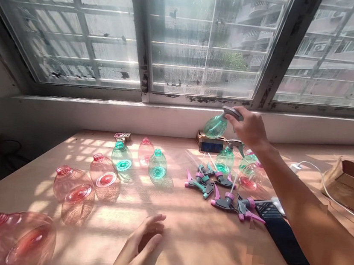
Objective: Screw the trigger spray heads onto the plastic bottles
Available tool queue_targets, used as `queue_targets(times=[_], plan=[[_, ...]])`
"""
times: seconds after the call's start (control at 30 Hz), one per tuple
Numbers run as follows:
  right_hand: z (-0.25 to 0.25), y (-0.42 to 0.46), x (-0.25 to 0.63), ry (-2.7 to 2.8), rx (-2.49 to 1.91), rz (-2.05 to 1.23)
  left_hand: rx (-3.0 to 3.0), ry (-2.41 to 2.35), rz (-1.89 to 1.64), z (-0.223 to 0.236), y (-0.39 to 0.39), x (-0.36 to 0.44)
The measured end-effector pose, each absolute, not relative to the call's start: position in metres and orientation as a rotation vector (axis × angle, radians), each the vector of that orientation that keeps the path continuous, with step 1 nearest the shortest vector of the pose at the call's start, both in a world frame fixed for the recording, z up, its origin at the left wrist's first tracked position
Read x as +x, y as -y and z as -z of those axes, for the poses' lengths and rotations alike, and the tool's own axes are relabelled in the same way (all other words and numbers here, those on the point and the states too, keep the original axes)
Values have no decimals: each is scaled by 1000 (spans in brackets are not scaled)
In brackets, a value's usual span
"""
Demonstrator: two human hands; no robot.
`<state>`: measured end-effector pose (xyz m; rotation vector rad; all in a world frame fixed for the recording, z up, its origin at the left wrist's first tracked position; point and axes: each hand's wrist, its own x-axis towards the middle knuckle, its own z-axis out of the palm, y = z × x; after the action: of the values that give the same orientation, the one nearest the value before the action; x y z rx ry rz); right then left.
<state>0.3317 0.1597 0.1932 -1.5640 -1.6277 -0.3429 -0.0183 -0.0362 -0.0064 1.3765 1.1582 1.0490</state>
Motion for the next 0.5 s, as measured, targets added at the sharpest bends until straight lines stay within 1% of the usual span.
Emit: queue_targets(times=[0.13, 0.23, 0.33, 0.5], plan=[[-218, -180, 346, 1562, -1673, 360, 1368, -1156, -1039, 4, 37, -19], [-222, -193, 358, 1537, -1795, 340, 1363, -1161, -1042, 3, 38, -18], [-213, -203, 370, 1522, -1899, 320, 1347, -1166, -1065, 2, 40, -17], [-182, -216, 391, 1547, -1970, 221, 1350, -1155, -1053, 1, 40, -18]])
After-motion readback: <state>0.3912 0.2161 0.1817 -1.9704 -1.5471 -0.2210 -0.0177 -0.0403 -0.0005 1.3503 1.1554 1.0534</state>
